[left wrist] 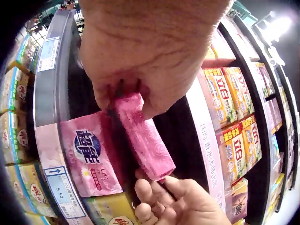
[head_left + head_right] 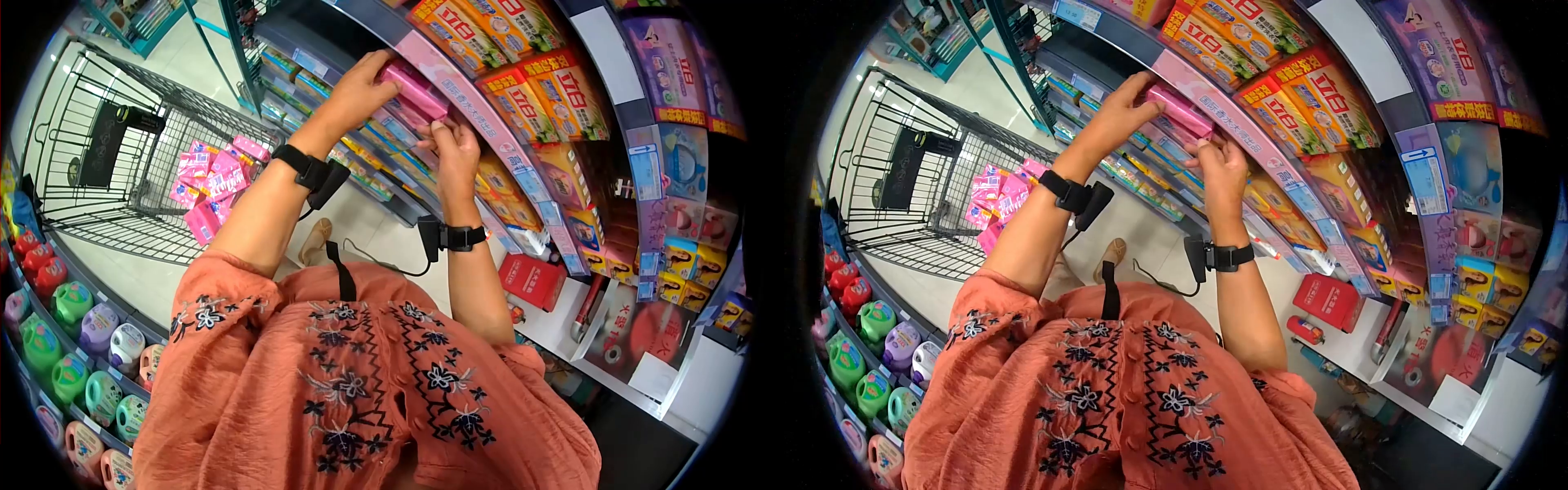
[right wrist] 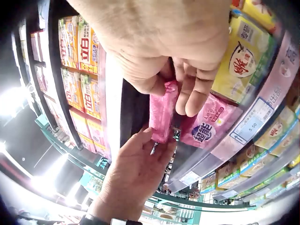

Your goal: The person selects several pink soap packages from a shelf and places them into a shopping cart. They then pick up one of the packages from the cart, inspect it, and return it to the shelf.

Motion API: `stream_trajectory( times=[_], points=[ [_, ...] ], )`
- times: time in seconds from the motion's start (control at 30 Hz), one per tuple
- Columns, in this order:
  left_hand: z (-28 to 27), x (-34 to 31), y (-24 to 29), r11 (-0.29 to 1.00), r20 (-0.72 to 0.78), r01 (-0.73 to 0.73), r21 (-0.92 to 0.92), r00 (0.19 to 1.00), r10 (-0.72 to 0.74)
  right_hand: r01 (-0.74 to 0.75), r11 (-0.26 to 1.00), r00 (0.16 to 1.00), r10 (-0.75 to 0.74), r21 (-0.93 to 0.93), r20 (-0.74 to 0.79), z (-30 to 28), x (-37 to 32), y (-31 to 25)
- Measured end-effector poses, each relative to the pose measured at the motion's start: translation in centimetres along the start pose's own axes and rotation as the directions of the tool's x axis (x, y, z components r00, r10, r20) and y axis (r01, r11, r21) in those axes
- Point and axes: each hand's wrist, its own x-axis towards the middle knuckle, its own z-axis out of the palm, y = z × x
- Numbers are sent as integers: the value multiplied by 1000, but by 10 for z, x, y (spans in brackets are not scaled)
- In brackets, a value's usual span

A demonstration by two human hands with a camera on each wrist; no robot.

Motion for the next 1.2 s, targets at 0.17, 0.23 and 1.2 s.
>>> stream_trajectory(
  times=[0.17, 0.23, 1.2],
  points=[
    [-20, -23, 21, 983, 50, -139, 118, 990, 134, 158, 987, 987, -157, -25, 33, 8, -14, -8],
    [-27, -34, 31, 969, 60, -177, 174, 984, 168, 170, 985, 984, -167, -36, 61, 10, -20, -13],
    [-66, -100, 59, 690, 113, 671, -270, 734, -669, -343, 938, 823, 330, -58, 463, 24, -34, -9]
  ],
)
